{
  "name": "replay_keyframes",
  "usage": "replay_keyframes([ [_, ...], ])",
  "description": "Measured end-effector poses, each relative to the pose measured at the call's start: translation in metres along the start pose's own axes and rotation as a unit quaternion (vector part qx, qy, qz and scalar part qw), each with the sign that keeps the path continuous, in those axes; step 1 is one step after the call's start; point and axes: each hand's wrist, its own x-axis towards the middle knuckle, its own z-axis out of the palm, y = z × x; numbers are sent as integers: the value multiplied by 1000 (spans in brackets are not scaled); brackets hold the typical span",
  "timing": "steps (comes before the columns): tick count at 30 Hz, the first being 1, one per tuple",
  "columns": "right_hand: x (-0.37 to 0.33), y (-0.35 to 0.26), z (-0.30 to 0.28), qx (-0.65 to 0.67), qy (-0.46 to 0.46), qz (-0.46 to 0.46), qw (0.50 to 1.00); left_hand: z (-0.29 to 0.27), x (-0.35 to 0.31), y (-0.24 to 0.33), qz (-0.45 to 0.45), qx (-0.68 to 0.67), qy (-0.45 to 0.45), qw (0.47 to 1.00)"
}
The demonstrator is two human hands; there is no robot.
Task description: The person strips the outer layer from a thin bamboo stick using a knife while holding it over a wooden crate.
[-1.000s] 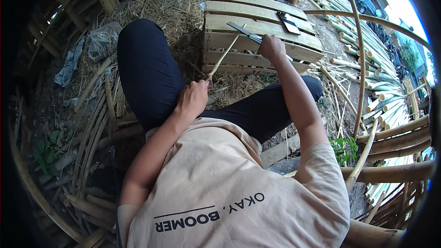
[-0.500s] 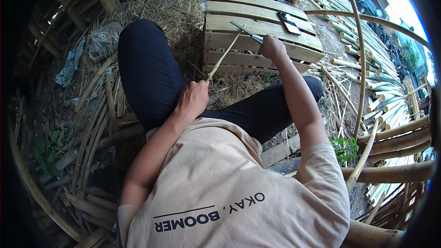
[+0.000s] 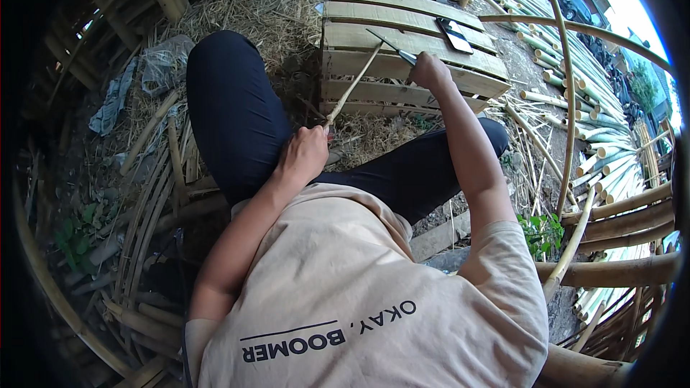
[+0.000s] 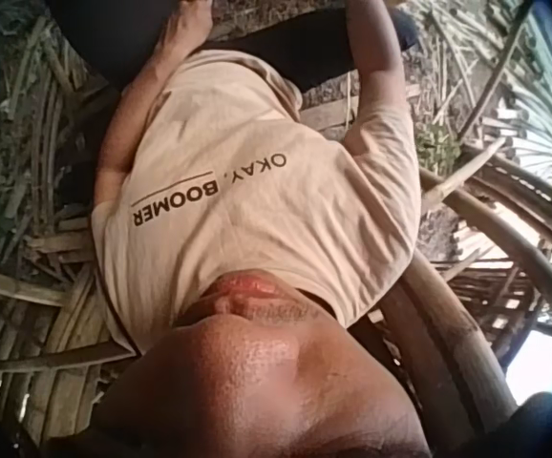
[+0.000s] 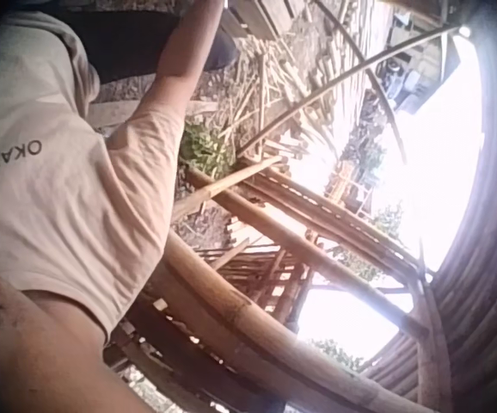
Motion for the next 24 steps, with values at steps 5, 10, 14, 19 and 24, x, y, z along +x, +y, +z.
replay_keyframes([
  [5,-3,0,-5,-9,-25,27,999,0,-1,2,-2,6,3,1000],
  [10,-12,-7,-5,-44,-8,-47,998,-4,-1,5,-15,32,-17,999],
  [14,-1,-1,-11,-23,-24,23,999,1,-1,5,-8,31,1,999],
  [19,-11,0,-1,-43,3,-16,999,0,-2,6,-7,33,-2,999],
  [24,-11,-15,-5,-50,14,-2,999,-2,-1,3,-11,18,0,1000],
])
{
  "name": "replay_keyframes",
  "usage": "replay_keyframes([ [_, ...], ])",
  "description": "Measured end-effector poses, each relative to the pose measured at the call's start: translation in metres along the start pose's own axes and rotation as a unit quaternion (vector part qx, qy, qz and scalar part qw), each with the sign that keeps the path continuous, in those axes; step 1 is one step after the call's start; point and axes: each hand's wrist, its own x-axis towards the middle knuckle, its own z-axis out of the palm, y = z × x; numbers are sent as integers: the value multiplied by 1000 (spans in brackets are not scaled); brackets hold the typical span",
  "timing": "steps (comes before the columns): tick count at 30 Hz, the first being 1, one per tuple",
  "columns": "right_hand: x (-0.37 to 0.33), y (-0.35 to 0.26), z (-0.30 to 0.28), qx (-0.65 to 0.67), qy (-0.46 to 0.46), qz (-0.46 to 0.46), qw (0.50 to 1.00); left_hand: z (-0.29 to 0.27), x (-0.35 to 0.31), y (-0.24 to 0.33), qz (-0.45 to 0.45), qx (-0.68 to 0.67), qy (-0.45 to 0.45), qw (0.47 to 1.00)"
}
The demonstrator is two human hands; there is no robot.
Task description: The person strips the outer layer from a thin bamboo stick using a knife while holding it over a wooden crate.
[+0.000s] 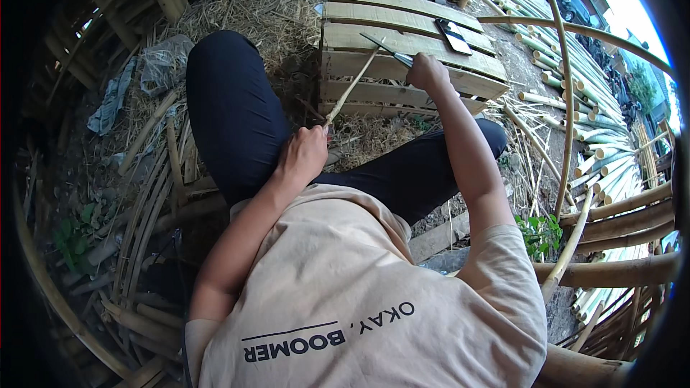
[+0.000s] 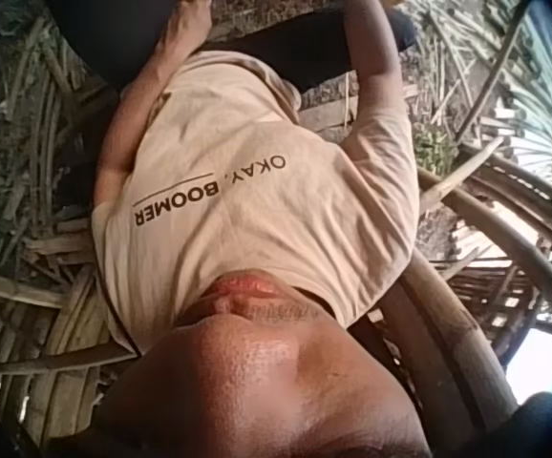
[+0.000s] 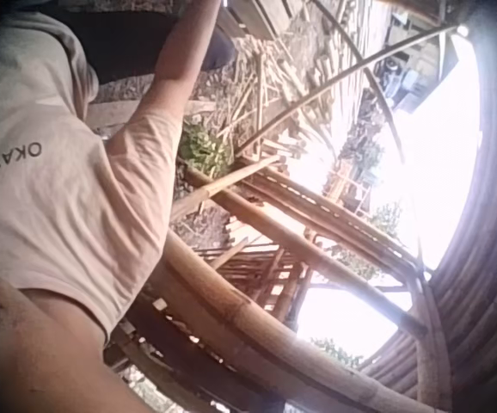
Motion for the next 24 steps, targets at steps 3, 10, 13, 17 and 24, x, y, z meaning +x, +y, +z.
replay_keyframes([
  [3,-3,6,1,-11,4,-19,1000,4,-1,-4,6,5,1,1000],
  [10,-4,20,-5,3,2,9,1000,0,-3,-3,4,-12,-4,1000],
  [13,-6,13,1,-1,2,3,1000,-1,-2,-1,6,-17,-3,1000],
  [17,-7,11,10,102,23,-66,992,-3,-1,0,-6,4,-19,1000],
  [24,-22,-7,5,82,56,-135,986,-10,-2,10,-19,-15,-16,1000],
])
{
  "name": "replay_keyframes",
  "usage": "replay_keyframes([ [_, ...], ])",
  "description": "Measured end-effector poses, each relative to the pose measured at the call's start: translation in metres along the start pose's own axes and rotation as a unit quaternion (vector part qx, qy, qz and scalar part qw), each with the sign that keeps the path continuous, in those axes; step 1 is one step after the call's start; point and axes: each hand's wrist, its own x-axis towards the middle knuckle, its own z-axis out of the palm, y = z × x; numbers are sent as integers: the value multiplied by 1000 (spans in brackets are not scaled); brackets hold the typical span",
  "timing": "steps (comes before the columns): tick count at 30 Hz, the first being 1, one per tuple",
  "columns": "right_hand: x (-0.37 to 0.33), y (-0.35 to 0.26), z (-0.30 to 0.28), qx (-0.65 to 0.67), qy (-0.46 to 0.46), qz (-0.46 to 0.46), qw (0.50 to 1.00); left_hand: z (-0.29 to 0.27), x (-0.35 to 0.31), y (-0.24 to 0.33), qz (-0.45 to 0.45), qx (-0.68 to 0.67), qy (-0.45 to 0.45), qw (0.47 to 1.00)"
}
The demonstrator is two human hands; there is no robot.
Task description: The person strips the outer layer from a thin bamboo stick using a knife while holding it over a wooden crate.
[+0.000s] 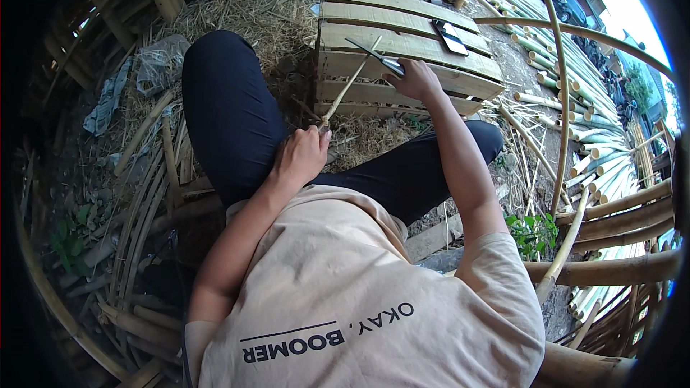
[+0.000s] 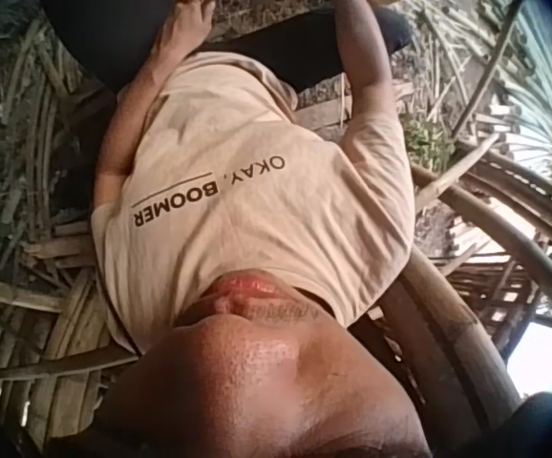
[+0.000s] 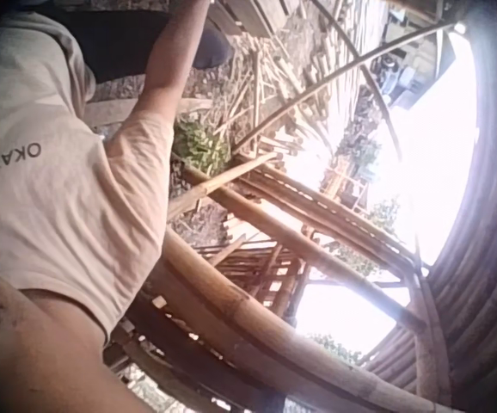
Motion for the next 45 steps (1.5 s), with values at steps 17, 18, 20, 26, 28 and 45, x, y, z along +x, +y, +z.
replay_keyframes([
  [17,-34,-44,18,46,-58,-56,996,19,0,1,7,103,55,993],
  [18,-37,-46,19,46,-62,-67,995,20,1,1,9,100,54,993],
  [20,-45,-51,23,46,-65,-67,995,22,3,0,11,95,51,994],
  [26,-55,-56,25,61,-75,-34,995,22,4,0,26,53,45,997],
  [28,-56,-57,23,48,-77,-19,996,22,3,-1,26,55,46,997],
  [45,-60,-45,45,38,17,12,999,19,5,-5,17,35,26,999],
])
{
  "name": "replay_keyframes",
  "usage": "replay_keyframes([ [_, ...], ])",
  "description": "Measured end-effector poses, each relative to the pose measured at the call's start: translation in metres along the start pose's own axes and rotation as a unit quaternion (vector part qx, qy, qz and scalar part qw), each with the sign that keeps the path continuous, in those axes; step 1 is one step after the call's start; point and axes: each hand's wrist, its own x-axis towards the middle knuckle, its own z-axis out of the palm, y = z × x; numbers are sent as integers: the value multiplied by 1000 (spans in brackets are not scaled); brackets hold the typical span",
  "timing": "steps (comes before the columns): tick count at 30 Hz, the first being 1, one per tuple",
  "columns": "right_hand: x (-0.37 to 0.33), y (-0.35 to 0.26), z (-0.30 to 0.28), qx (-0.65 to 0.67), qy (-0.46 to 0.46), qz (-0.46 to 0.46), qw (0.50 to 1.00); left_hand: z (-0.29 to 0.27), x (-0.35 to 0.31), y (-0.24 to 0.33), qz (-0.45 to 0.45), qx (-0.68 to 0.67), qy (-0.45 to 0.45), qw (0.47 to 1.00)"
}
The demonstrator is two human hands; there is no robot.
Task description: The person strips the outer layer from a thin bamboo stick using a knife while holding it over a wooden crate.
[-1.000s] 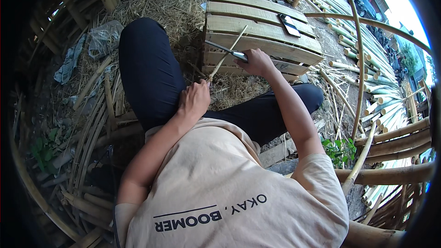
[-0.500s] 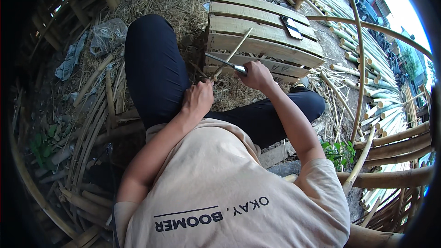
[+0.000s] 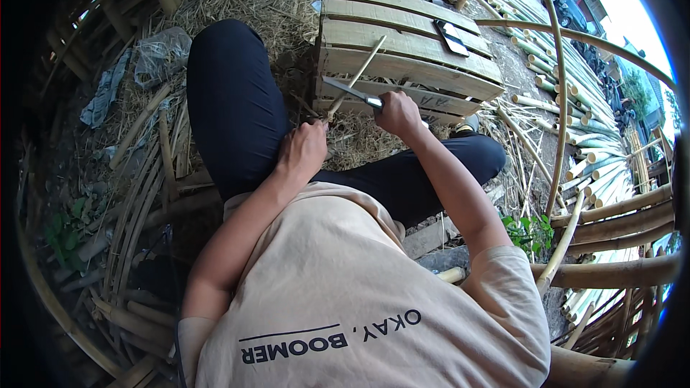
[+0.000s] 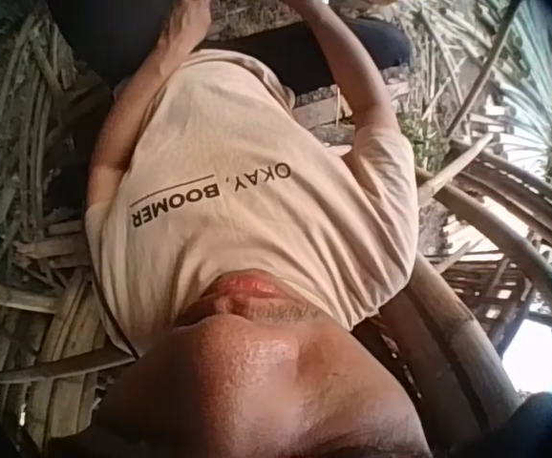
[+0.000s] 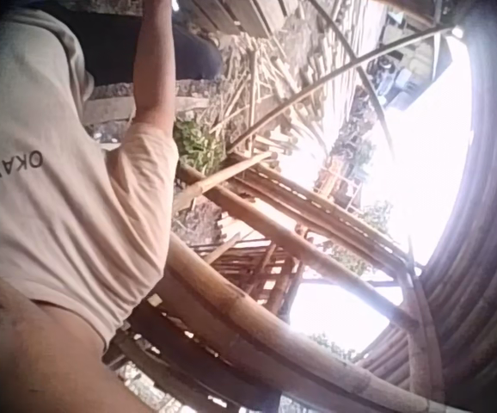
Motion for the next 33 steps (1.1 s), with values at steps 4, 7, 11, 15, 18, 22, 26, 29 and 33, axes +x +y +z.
replay_keyframes([
  [4,14,32,-7,-34,-9,13,999,2,1,0,-1,2,-4,1000],
  [7,20,38,-1,-36,-5,16,999,3,1,-1,-1,-1,-2,1000],
  [11,29,34,-4,-52,-16,29,998,-1,1,-3,-6,-3,-4,1000],
  [15,45,67,-9,-67,40,116,990,-1,1,-1,-8,1,-6,1000],
  [18,48,75,-18,-101,61,150,982,0,1,0,-14,-3,-1,1000],
  [22,40,68,-23,-83,62,112,988,-1,1,1,-16,-1,8,1000],
  [26,26,37,-21,-47,4,20,999,-3,1,0,-16,-1,6,1000],
  [29,15,14,-15,-51,-22,-36,998,-2,2,0,-9,-17,-3,1000],
  [33,14,6,-5,-20,-35,-31,999,-1,3,-2,0,-13,-2,1000],
])
